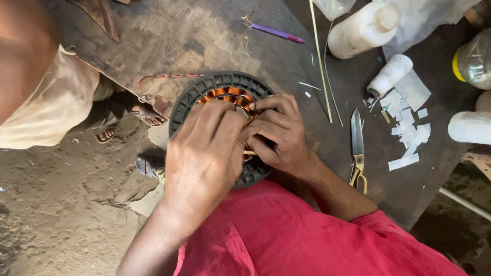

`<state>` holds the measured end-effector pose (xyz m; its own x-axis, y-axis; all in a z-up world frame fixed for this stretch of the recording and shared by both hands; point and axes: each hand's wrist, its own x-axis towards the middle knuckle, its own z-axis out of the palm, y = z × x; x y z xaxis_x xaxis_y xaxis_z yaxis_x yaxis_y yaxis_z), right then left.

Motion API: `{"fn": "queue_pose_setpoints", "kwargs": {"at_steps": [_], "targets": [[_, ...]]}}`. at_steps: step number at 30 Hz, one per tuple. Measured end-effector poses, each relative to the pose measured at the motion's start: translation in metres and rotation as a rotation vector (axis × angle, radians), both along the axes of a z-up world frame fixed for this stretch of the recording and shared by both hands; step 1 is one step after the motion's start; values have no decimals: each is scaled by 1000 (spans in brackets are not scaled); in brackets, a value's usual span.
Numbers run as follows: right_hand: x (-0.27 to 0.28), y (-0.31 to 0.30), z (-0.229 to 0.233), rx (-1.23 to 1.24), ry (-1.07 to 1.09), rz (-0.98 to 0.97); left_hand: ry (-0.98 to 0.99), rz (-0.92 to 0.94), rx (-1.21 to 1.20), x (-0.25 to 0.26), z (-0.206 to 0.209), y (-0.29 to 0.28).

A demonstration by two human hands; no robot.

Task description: The person repairs an electric motor stator by hand, using shears to trim copper wires and a wooden stick to adjust the windings. They then use a spool of white thread to tie off the wire ends.

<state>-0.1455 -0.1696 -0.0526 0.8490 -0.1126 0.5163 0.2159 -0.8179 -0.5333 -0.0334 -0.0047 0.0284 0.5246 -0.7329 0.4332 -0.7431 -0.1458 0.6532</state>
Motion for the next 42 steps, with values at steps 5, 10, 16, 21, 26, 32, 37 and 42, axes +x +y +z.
{"fn": "queue_pose_setpoints", "kwargs": {"at_steps": [5,10,16,21,26,32,37,42], "targets": [[-2,1,-2,16,22,-25,29,88,-85,-1,-12,5],[-1,0,-5,12,6,-20,-190,142,-115,-7,-29,8],[-2,3,-2,-5,-3,-24,-726,104,-250,10,-57,9],[-1,2,1,-22,-20,-2,-741,239,-387,8,-69,3],[-3,7,5,86,-3,-45,135,143,-467,-10,-68,-10],[3,1,6,182,71,-27,965,-206,-706,-12,-72,-20],[2,4,6,183,116,-8,1072,-284,-754,-10,-76,-19],[0,6,19,197,101,-22,1082,-288,-778,-8,-72,-22]]}}
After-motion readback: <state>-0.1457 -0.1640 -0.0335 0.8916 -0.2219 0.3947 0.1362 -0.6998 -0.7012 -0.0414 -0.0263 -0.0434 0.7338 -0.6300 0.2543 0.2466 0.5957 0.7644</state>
